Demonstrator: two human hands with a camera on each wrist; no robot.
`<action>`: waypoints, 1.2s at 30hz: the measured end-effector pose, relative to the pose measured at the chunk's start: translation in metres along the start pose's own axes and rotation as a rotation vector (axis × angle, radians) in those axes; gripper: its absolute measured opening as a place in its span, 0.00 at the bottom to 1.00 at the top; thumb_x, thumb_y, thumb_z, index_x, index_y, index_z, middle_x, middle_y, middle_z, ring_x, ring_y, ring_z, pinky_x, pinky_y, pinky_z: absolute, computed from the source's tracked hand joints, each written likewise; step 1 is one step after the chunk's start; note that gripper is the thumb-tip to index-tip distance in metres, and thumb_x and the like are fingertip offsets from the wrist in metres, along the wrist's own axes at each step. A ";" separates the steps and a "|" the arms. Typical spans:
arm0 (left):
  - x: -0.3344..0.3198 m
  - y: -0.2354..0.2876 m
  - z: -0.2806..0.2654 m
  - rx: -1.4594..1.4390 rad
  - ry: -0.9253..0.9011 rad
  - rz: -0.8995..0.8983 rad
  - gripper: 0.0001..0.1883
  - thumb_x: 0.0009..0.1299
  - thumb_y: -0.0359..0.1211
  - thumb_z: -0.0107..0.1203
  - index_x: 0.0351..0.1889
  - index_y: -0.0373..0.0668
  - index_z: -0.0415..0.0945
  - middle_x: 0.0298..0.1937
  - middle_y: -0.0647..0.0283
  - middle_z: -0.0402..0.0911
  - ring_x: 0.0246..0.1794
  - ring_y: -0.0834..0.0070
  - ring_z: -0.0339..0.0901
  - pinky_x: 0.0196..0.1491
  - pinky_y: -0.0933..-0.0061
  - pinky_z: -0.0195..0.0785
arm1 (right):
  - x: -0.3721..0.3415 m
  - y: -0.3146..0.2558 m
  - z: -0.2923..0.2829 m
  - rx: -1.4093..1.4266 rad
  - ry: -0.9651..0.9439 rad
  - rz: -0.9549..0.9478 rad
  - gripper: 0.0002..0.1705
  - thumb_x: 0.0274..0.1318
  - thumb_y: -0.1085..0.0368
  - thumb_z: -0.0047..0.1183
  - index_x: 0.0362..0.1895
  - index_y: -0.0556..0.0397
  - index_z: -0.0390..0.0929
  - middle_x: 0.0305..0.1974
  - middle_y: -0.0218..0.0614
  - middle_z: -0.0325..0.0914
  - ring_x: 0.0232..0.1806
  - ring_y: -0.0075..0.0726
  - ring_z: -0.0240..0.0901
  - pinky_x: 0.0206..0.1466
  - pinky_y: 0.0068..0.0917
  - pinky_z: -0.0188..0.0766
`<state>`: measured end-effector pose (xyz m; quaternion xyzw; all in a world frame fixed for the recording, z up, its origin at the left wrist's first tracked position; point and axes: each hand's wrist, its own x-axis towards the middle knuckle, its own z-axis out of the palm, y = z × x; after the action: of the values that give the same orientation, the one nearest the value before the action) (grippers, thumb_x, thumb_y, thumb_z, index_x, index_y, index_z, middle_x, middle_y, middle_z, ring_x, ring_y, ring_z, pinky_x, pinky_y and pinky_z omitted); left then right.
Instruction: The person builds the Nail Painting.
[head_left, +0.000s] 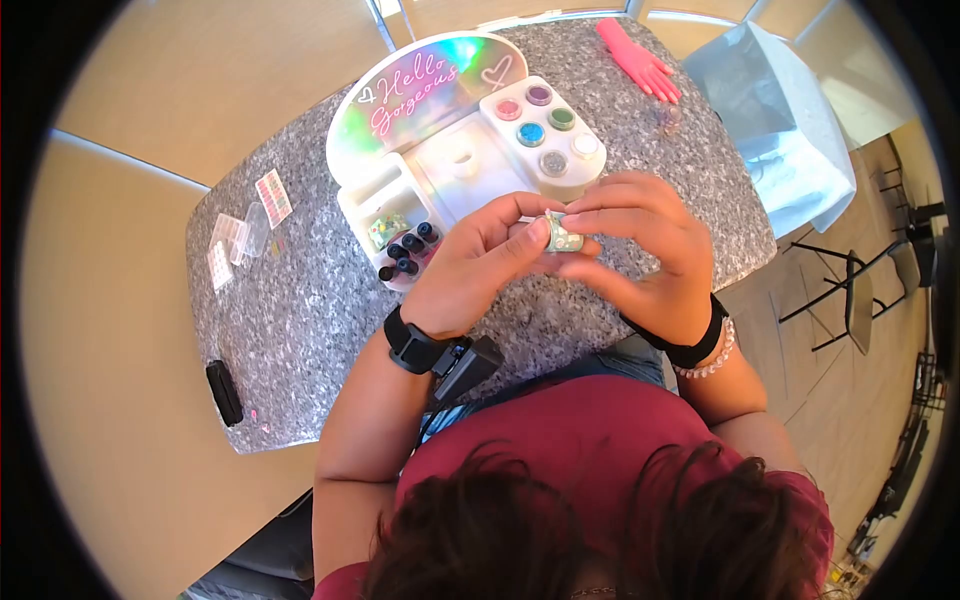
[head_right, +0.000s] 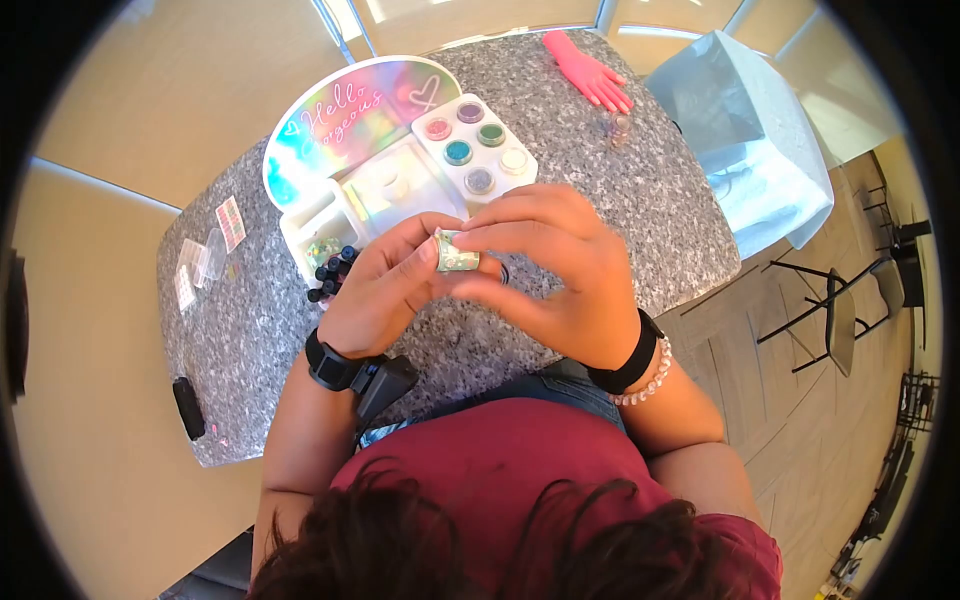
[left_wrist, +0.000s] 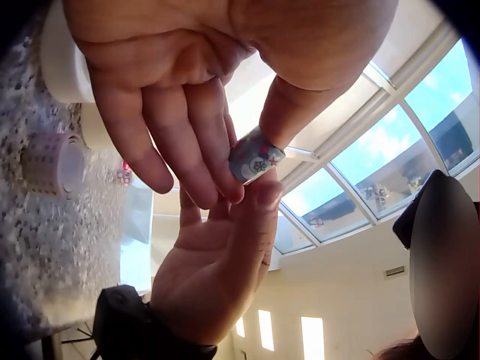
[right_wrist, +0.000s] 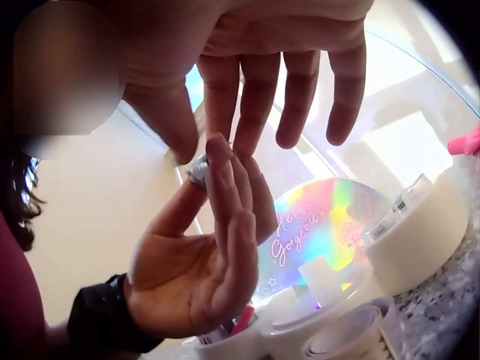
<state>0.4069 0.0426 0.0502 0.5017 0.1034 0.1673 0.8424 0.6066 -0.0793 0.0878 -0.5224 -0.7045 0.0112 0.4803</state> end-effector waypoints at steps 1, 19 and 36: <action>0.000 -0.002 -0.001 -0.001 0.001 0.000 0.22 0.93 0.42 0.49 0.75 0.37 0.71 0.66 0.56 0.84 0.67 0.67 0.85 0.73 0.55 0.77 | 0.001 0.000 0.001 0.001 -0.002 0.000 0.18 0.51 0.71 0.80 0.47 0.46 0.92 0.50 0.34 0.91 0.56 0.45 0.86 0.61 0.41 0.81; -0.006 -0.014 0.006 0.608 0.268 0.106 0.23 0.81 0.28 0.65 0.73 0.42 0.75 0.71 0.55 0.84 0.71 0.67 0.81 0.73 0.61 0.73 | -0.019 0.012 0.004 -0.051 -0.469 0.393 0.15 0.62 0.69 0.70 0.53 0.48 0.88 0.44 0.39 0.84 0.40 0.49 0.84 0.45 0.40 0.81; -0.007 -0.023 0.009 0.780 0.295 0.050 0.26 0.74 0.21 0.65 0.70 0.40 0.77 0.60 0.53 0.90 0.61 0.63 0.89 0.67 0.61 0.80 | -0.014 0.003 0.006 -0.035 -0.515 0.414 0.19 0.58 0.71 0.67 0.53 0.50 0.78 0.46 0.45 0.78 0.46 0.57 0.82 0.49 0.47 0.80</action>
<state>0.4074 0.0223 0.0347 0.7563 0.2664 0.2060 0.5609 0.6046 -0.0853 0.0738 -0.6429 -0.6815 0.2280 0.2650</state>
